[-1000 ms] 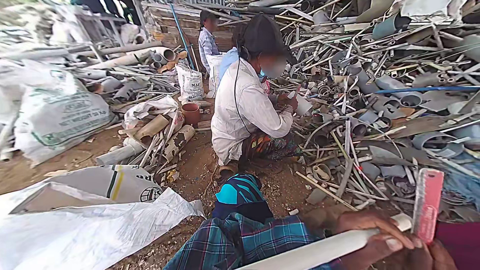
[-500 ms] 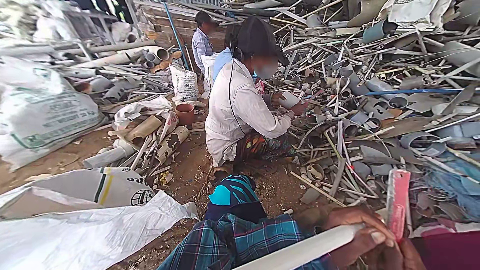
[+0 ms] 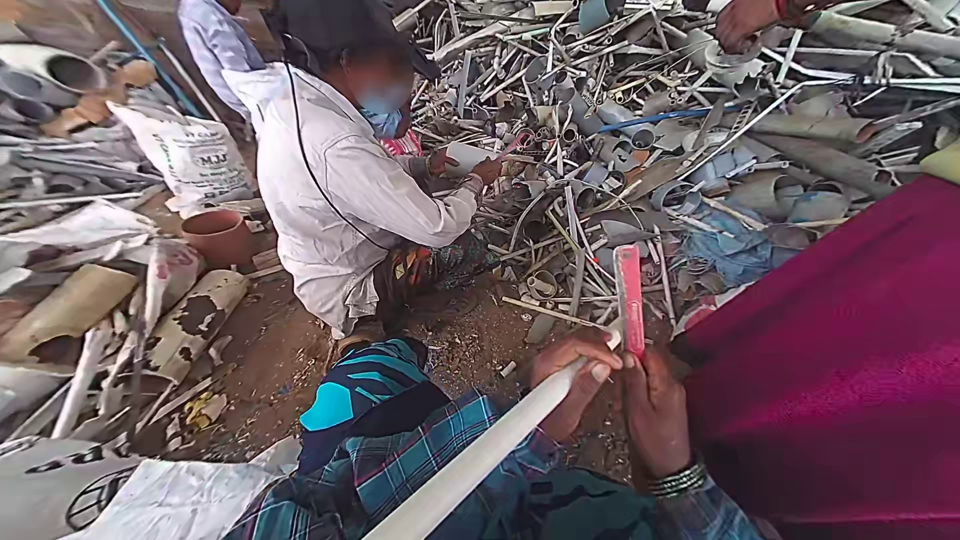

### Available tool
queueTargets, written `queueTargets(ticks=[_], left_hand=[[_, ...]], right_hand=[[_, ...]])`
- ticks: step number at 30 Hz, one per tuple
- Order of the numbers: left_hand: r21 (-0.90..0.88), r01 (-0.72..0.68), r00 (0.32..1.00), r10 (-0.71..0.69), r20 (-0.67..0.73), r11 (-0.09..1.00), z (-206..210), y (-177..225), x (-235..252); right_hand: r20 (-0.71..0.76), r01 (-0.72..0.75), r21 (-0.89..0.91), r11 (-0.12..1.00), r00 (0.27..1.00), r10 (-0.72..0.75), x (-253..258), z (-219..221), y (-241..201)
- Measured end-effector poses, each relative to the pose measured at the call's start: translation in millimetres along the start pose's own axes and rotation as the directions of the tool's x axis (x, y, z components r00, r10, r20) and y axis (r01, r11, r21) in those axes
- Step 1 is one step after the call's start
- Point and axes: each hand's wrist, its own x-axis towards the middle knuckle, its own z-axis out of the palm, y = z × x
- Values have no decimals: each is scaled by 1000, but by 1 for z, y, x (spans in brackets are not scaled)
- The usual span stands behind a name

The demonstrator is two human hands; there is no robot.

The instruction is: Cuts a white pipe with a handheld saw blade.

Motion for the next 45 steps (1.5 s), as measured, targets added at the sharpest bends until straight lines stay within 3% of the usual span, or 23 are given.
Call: queueTargets(ticks=[5,9,15,25,28,30,32,34,37,39,41,45], left_hand=[[-23,-23,999,24,30,999,0,-1,-1],[-22,-7,1000,8,13,1000,0,-2,-1],[-20,17,1000,-17,-15,1000,2,2,-3],[-33,13,1000,-13,-4,999,-1,2,-2],[-12,3,1000,-3,24,1000,-2,0,0],[-9,-34,993,35,114,999,1,4,2],[-46,-80,959,89,270,996,0,7,5],[-87,-74,915,103,391,993,-4,8,4],[-136,-94,892,144,429,986,5,15,15],[-172,-130,857,198,475,977,2,9,18],[-188,-168,814,244,527,968,-5,-2,16],[-20,-244,795,212,569,970,-19,-2,24]], right_hand=[[21,-105,13,994,994,104,10,-8,3],[15,18,-40,999,1000,-17,-3,0,1],[10,-70,-41,997,997,71,7,-6,7],[17,31,-106,994,999,-30,2,-4,5],[54,-76,-78,994,995,80,11,-9,4],[52,-182,-7,983,982,182,20,-16,6],[31,-263,196,945,965,262,25,-17,4],[103,-308,404,861,951,292,28,-22,0],[282,-418,553,721,908,310,27,-30,-4],[323,-435,618,655,900,293,24,-30,-3],[256,-382,591,711,924,283,23,-28,-3],[-53,-145,220,965,986,160,24,-28,0]])
